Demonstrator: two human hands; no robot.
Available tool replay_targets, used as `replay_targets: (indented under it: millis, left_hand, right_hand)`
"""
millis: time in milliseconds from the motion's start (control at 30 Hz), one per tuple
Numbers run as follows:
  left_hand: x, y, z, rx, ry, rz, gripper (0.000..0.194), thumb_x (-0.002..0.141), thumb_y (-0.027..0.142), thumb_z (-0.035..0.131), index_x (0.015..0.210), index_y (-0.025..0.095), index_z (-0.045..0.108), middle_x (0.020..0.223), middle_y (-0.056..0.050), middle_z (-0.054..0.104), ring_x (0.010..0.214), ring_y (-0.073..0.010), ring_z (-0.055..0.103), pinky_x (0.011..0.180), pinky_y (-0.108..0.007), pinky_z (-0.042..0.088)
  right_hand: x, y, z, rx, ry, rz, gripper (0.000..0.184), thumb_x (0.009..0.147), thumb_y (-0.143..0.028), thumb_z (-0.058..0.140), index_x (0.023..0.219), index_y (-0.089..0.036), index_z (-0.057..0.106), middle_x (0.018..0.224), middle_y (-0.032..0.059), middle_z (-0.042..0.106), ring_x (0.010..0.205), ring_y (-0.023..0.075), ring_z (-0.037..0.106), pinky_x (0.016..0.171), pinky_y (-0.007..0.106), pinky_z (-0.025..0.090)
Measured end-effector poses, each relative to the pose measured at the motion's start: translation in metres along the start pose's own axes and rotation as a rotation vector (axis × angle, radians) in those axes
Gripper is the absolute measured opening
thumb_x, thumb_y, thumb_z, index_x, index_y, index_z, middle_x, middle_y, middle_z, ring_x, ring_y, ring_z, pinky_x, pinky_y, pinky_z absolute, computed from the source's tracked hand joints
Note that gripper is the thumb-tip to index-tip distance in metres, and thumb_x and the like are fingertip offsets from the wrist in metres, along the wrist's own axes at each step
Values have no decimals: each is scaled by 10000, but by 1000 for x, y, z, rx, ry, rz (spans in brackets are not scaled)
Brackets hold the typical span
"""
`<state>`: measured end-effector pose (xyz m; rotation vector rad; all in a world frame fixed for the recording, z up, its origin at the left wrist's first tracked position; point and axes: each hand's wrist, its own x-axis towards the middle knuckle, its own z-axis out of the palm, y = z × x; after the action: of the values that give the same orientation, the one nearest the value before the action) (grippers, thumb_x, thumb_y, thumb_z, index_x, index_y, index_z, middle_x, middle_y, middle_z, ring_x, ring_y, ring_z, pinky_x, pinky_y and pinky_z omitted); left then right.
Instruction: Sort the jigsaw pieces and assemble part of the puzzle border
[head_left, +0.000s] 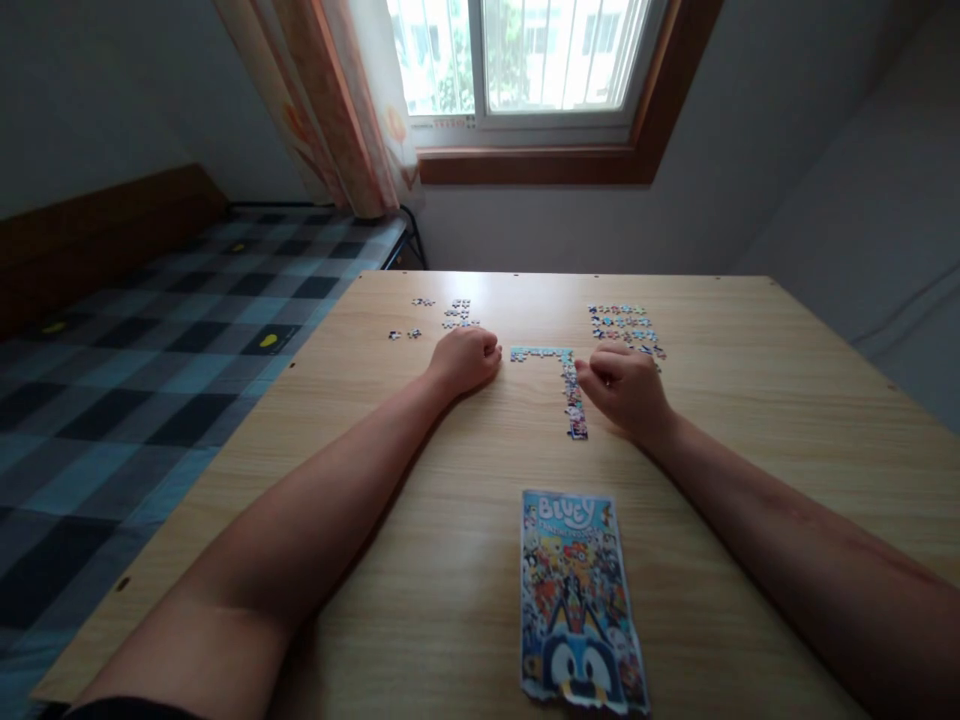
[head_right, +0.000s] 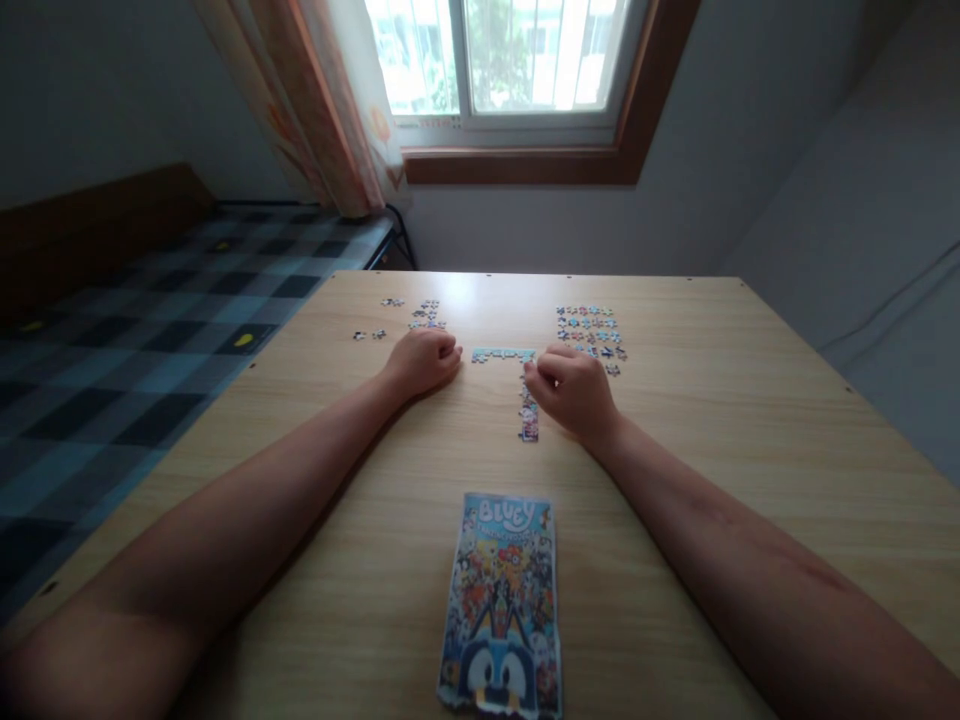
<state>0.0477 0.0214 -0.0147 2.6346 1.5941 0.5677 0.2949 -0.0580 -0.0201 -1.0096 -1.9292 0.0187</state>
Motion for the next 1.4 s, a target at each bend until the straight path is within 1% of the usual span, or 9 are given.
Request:
replay_targets:
  millis: [133,267,433,700,767,867,1000,1233,1400]
  left_hand:
    - [1,-2,2,45,-28,-4,290,834,268,538,556,190,557,656,-39,626,640,-180,518,634,-292,379]
    - [1,-2,0,101,-106,-7,261,830,271,530,597,192,618,697,-51,667,674,-193,564,632,-292,387]
    - [-1,-4,-4,134,-172,41,261,839,261,510,630,203,655,752,-57,702,716,-205,605,657,-299,411]
    - [-5,-8,-3,79,-83,75,293,867,303,519,597,208,582,705,-46,667,694,-204,596,621,-305,392]
    - [-6,-7,-3,49,-54,73,241,857,289,541,633,213,587,716,-38,665,694,-203,595,616,-301,392]
    - [-6,-7,-4,-29,-28,47,90,831,246,568,789,224,645,738,-16,666,684,-193,592,615,-290,402]
    - [-6,-7,-4,-132,-12,75,236,819,186,561,975,257,723,790,2,675,701,-173,600,680,-285,454]
    - [-8,-7,-2,-138,-44,105,298,831,173,555,950,314,789,877,-2,703,803,-173,638,753,-286,503]
    - [-10,-7,-3,-115,-39,106,315,848,190,551,1026,318,777,924,-5,718,835,-181,652,787,-301,516]
  right_hand:
    - [-1,2,1,-46,17,10,426,873,-209,538,555,-224,256,540,-52,302,486,115,325,523,279,244]
    - [-2,7,5,-70,33,34,402,826,-173,529,552,-227,240,529,-53,298,481,115,317,523,277,242]
    - [-4,13,13,-73,24,38,349,759,-103,489,580,-223,214,529,-55,282,488,111,307,528,265,248]
    - [-6,11,16,-60,17,54,343,736,-107,494,580,-221,211,515,-63,249,474,105,276,510,261,224]
    - [-5,10,15,-66,17,55,346,739,-119,497,578,-222,209,512,-64,244,470,105,275,507,260,226]
    - [-5,10,14,-72,21,58,343,735,-125,500,573,-222,213,510,-65,244,465,104,276,505,260,231]
    - [-6,11,14,-78,24,67,344,738,-126,501,575,-223,214,505,-66,247,465,105,275,504,261,229]
    - [-7,12,16,-62,10,74,345,767,-148,499,577,-225,222,510,-65,253,469,105,274,500,262,221]
    - [-8,12,15,-63,11,60,347,761,-141,508,576,-226,226,505,-66,264,462,106,286,500,265,224]
